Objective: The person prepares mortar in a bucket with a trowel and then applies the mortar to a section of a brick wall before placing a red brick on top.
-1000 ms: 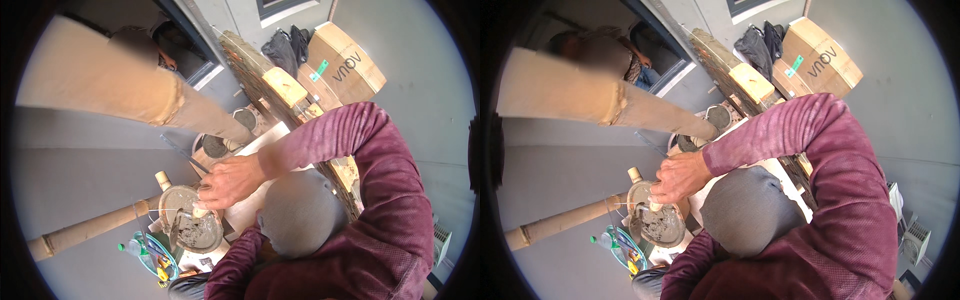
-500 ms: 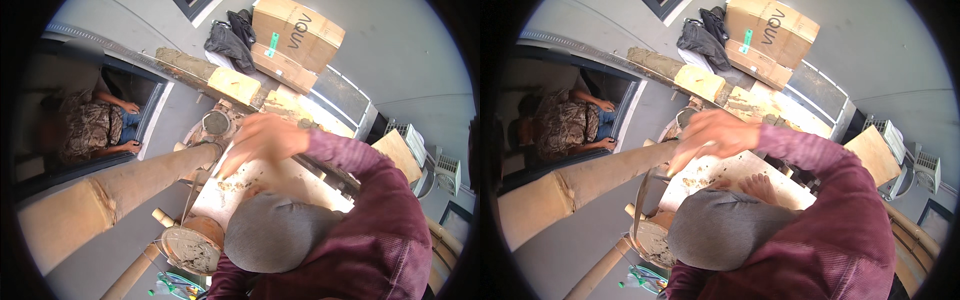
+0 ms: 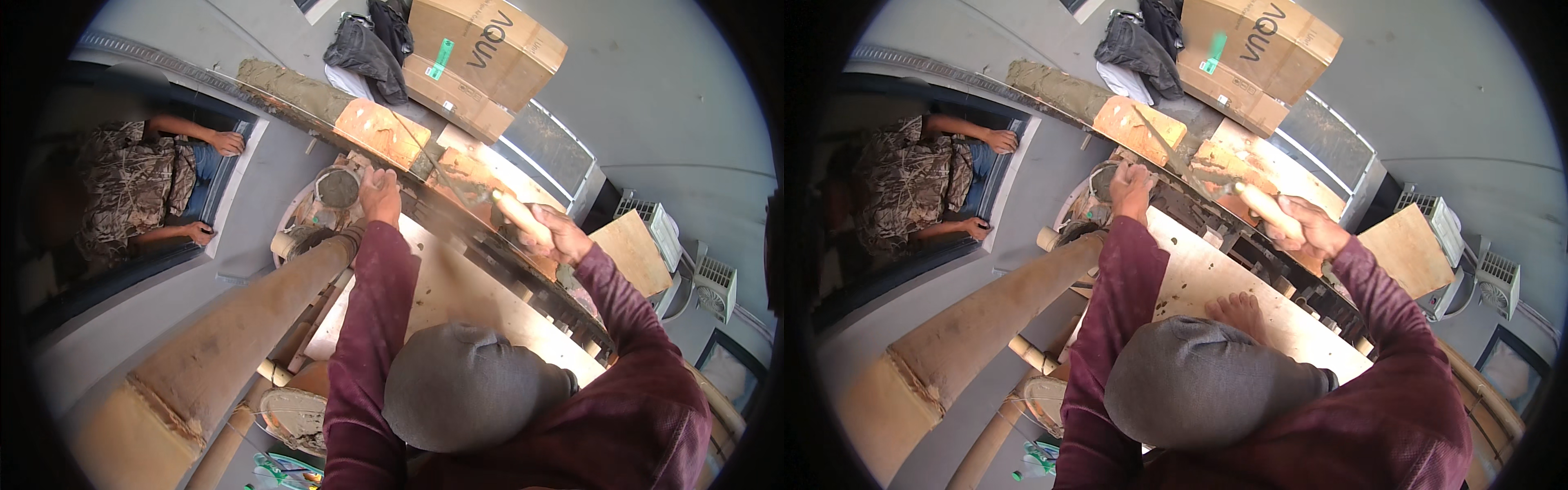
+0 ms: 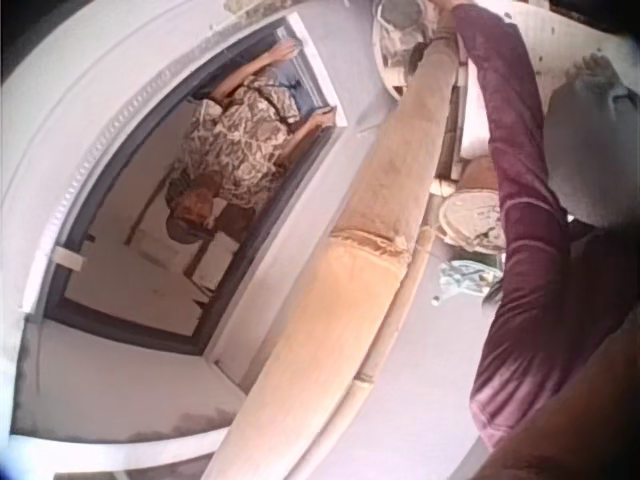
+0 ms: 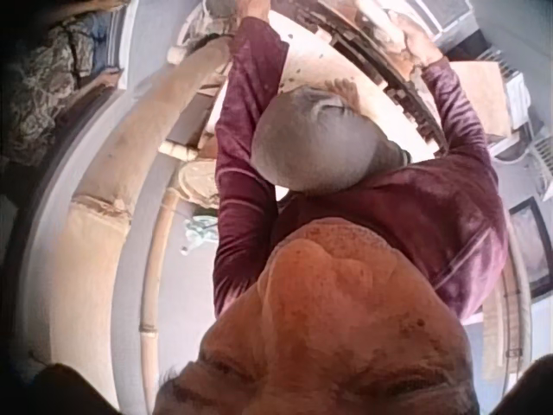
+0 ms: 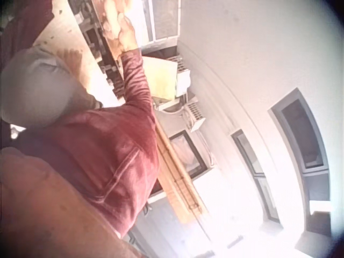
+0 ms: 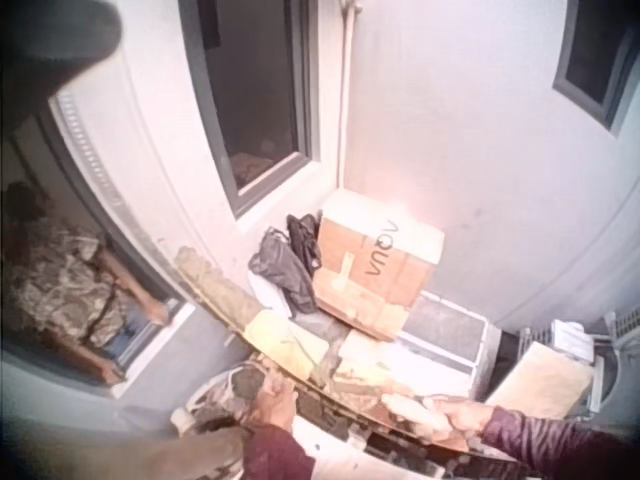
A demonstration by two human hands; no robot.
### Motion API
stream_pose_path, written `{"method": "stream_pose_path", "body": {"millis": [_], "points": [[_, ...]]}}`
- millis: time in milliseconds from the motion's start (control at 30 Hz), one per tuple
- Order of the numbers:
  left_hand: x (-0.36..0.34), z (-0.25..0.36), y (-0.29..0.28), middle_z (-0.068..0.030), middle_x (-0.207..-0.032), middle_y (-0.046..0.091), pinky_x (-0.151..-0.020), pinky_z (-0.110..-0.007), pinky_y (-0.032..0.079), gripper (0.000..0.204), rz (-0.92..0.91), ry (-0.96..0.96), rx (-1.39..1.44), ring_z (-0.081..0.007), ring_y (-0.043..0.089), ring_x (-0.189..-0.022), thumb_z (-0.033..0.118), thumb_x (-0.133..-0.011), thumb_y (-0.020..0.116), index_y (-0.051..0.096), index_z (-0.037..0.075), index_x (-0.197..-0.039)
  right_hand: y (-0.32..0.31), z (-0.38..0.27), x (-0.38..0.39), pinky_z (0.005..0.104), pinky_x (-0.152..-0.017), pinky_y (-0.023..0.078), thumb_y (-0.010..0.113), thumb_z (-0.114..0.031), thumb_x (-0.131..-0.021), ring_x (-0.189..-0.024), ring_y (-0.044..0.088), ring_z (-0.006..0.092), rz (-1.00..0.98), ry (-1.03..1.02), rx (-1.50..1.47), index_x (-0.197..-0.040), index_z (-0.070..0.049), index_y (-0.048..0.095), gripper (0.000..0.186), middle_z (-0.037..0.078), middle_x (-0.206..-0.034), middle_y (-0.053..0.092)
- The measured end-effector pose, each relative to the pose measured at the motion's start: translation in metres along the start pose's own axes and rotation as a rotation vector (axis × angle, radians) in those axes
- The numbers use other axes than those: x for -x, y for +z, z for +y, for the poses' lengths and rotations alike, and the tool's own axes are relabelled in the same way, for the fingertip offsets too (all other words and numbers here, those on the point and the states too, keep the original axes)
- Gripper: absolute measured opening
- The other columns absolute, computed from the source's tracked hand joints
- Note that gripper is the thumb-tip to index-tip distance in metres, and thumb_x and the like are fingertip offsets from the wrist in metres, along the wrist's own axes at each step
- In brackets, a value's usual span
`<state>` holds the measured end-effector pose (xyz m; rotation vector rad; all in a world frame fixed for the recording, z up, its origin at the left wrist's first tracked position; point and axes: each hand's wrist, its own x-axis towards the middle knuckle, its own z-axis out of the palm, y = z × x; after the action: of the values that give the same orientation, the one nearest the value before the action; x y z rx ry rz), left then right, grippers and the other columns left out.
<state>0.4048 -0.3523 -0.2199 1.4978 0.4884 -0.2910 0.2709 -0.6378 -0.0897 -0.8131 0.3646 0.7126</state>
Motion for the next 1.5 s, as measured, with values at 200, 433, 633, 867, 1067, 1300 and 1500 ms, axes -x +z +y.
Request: {"method": "stream_pose_path", "body": {"millis": [200, 433, 633, 867, 1067, 1300, 1500], "points": [[-0.046, -0.032, 0.017, -0.0303, -0.139, 0.041, -0.103, -0.038, 0.039, 0.082, 0.026, 0.042, -0.266, -0.0372, 0.046, -0.126, 0.027, -0.086, 0.066, 0.021, -0.012, -0.143, -0.012, -0.016, -0.070, 0.0223, -0.041, 0.035, 0.058, -0.035, -0.095, -0.048, 0.044, 0.0070, -0.066, 0.061, 0.343, -0.119, -0.002, 0.052, 0.041, 0.000, -0.070, 0.051], [-0.051, -0.041, 0.025, -0.0279, -0.144, 0.036, -0.109, -0.036, 0.032, 0.090, -0.003, 0.103, -0.316, -0.0336, 0.041, -0.132, 0.019, -0.081, 0.074, 0.018, -0.010, -0.145, 0.026, -0.051, -0.130, 0.0259, -0.043, 0.041, 0.053, -0.044, -0.095, -0.048, 0.051, 0.0085, 0.175, -0.071, 0.880, -0.126, -0.003, 0.050, 0.051, 0.003, -0.074, 0.054], [-0.051, -0.035, 0.025, -0.0174, -0.147, 0.035, -0.107, -0.034, 0.034, 0.085, -0.063, -0.079, -0.121, -0.0255, 0.043, -0.129, 0.001, -0.085, 0.063, 0.008, 0.001, -0.150, 0.031, -0.063, -0.177, 0.0419, -0.074, 0.050, 0.050, -0.051, -0.094, -0.089, 0.062, 0.0289, 0.198, -0.423, 1.259, -0.124, 0.000, 0.054, 0.059, 0.020, -0.104, 0.062], [-0.039, -0.011, 0.032, -0.0169, -0.149, 0.031, -0.109, -0.036, 0.034, 0.086, -0.101, -0.142, -0.018, -0.0269, 0.042, -0.130, -0.002, -0.087, 0.057, 0.001, 0.008, -0.152, 0.017, -0.063, -0.208, 0.0478, -0.083, 0.047, 0.046, -0.042, -0.096, -0.096, 0.059, 0.0430, 0.209, -0.432, 1.439, -0.123, 0.001, 0.053, 0.051, 0.028, -0.101, 0.062], [-0.039, -0.008, 0.032, -0.0162, -0.150, 0.030, -0.109, -0.036, 0.034, 0.085, -0.097, -0.138, 0.005, -0.0265, 0.040, -0.132, -0.004, -0.087, 0.057, 0.003, 0.007, -0.152, 0.028, -0.066, -0.209, 0.0490, -0.077, 0.048, 0.042, -0.040, -0.098, -0.085, 0.061, 0.0440, 0.192, -0.509, 1.529, -0.118, 0.001, 0.055, 0.047, 0.028, -0.088, 0.063], [-0.041, -0.008, 0.037, -0.0132, -0.147, 0.033, -0.108, -0.035, 0.035, 0.085, -0.091, -0.204, 0.019, -0.0235, 0.042, -0.129, -0.007, -0.088, 0.055, 0.003, 0.012, -0.152, 0.033, -0.071, -0.222, 0.0510, -0.074, 0.049, 0.045, -0.044, -0.096, -0.084, 0.062, 0.0453, 0.155, -0.476, 1.574, -0.112, 0.000, 0.058, 0.048, 0.028, -0.084, 0.064], [-0.040, -0.010, 0.039, -0.0129, -0.144, 0.038, -0.105, -0.034, 0.037, 0.085, -0.112, -0.154, 0.023, -0.0223, 0.045, -0.126, -0.009, -0.087, 0.054, 0.001, 0.009, -0.152, 0.025, -0.075, -0.216, 0.0510, -0.074, 0.048, 0.045, -0.042, -0.097, -0.081, 0.061, 0.0450, 0.221, -0.398, 1.615, -0.117, 0.001, 0.055, 0.048, 0.027, -0.079, 0.063]]}}
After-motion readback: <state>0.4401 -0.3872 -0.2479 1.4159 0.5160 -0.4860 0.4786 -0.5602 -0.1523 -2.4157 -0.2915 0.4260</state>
